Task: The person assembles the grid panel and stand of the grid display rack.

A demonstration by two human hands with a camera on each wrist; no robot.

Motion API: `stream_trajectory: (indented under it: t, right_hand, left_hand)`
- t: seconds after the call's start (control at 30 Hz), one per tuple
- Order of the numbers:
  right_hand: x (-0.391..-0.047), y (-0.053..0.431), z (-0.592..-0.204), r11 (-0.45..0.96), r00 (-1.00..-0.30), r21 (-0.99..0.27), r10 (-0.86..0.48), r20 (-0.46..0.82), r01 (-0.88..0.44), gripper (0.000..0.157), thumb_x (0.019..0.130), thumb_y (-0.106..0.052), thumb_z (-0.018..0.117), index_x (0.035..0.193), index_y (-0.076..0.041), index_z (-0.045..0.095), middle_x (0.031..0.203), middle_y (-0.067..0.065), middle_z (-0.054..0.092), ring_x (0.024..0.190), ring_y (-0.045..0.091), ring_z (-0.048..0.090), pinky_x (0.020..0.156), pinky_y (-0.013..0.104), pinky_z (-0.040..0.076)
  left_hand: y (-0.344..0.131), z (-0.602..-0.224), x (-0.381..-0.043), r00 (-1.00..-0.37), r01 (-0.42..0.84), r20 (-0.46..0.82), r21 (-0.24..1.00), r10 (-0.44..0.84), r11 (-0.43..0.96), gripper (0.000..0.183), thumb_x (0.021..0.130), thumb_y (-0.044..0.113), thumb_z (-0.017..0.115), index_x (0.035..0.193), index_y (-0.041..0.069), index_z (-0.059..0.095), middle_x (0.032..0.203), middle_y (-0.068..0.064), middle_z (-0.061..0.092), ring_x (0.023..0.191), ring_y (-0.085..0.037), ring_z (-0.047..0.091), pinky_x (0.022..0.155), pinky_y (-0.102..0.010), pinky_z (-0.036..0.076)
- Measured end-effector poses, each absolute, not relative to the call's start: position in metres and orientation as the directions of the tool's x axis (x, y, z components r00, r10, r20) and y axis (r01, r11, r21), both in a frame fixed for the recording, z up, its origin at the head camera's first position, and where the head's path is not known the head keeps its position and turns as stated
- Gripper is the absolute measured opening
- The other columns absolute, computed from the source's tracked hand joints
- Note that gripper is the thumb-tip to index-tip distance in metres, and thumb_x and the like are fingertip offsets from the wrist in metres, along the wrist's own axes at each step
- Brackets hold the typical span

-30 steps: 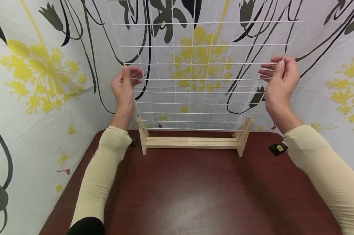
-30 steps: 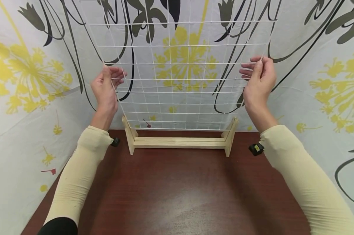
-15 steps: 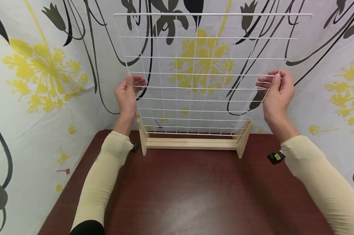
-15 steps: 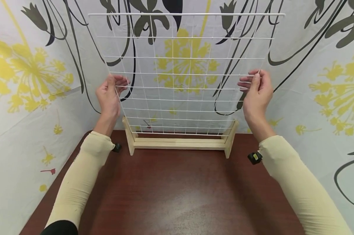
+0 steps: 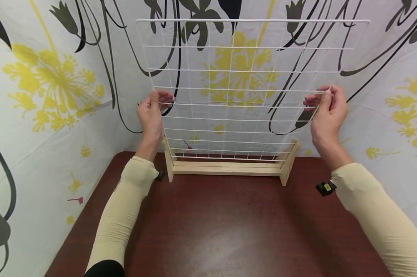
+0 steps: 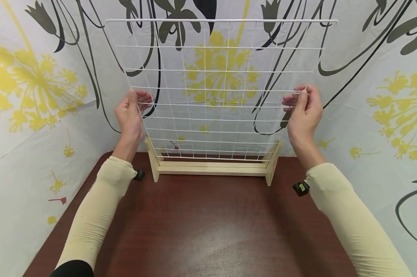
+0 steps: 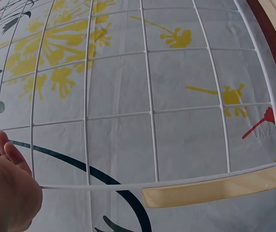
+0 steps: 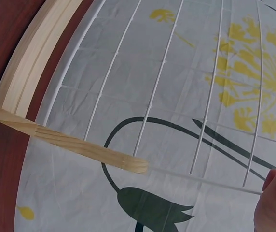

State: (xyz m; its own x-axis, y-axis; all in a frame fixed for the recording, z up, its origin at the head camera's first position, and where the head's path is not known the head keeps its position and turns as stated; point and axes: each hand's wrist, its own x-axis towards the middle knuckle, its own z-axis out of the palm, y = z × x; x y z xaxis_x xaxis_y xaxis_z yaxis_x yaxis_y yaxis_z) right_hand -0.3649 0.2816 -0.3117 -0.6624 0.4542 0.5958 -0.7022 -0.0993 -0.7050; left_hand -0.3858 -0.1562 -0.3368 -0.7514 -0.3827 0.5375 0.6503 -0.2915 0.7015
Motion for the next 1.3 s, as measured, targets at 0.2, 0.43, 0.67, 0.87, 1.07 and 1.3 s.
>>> stream_trajectory:
  t: [0.2,0.43,0.67,0.87,1.07,1.3]
  right_hand:
    - [-0.365,0.283,-0.317,-0.024,-0.646,-0.715,0.452,0.615,-0.699,0.016,0.111,-0.013,0.051,0.106,-0.008,0.065,0.075,0.01,0.072,0.07,0.018,0.072,0.058,0.024,0.058]
    - [-0.365,0.281,-0.32,0.042,-0.631,-0.726,0.462,0.623,-0.687,0.014,0.111,-0.015,0.052,0.108,-0.012,0.066,0.07,0.005,0.068,0.067,0.015,0.068,0.056,0.021,0.054]
    - [-0.364,0.287,-0.339,0.023,-0.694,-0.76,0.393,0.604,-0.649,0.017,0.111,-0.007,0.046,0.111,-0.008,0.064,0.072,0.006,0.068,0.063,0.015,0.067,0.059,0.02,0.057]
    - [-0.363,0.293,-0.365,0.009,-0.717,-0.773,0.368,0.592,-0.634,0.017,0.111,-0.007,0.046,0.116,-0.004,0.062,0.074,0.007,0.069,0.06,0.015,0.067,0.059,0.02,0.058]
    - [-0.366,0.292,-0.37,0.03,-0.703,-0.759,0.355,0.616,-0.651,0.017,0.111,-0.009,0.048,0.118,-0.005,0.064,0.076,0.007,0.07,0.061,0.015,0.066,0.059,0.019,0.056]
    - [-0.37,0.287,-0.375,0.097,-0.674,-0.756,0.391,0.627,-0.647,0.02,0.112,-0.011,0.046,0.122,-0.002,0.062,0.077,0.004,0.067,0.064,0.015,0.065,0.06,0.018,0.054]
  left_hand:
    - [-0.155,-0.341,-0.386,-0.733,0.671,0.567,0.695,-0.377,-0.259,0.036,0.112,0.026,0.054,0.095,0.002,0.076,0.089,-0.004,0.08,0.079,-0.016,0.078,0.078,-0.028,0.063]
    - [-0.157,-0.343,-0.39,-0.726,0.68,0.586,0.692,-0.361,-0.243,0.037,0.113,0.023,0.051,0.089,0.006,0.074,0.085,-0.002,0.079,0.077,-0.017,0.077,0.077,-0.03,0.063]
    - [-0.16,-0.361,-0.394,-0.779,0.614,0.533,0.755,-0.33,-0.232,0.036,0.113,0.023,0.052,0.093,0.002,0.075,0.088,-0.003,0.08,0.082,-0.015,0.077,0.077,-0.028,0.063]
    - [-0.162,-0.382,-0.392,-0.788,0.597,0.524,0.779,-0.322,-0.193,0.037,0.113,0.024,0.052,0.096,-0.001,0.074,0.089,-0.003,0.079,0.084,-0.015,0.077,0.078,-0.027,0.063]
    - [-0.163,-0.391,-0.393,-0.783,0.603,0.514,0.766,-0.35,-0.223,0.038,0.113,0.024,0.051,0.092,0.002,0.073,0.086,-0.003,0.079,0.081,-0.015,0.077,0.077,-0.027,0.063]
    - [-0.163,-0.397,-0.398,-0.77,0.621,0.532,0.752,-0.351,-0.223,0.039,0.114,0.019,0.047,0.086,0.005,0.071,0.082,-0.002,0.076,0.075,-0.015,0.075,0.073,-0.027,0.063]
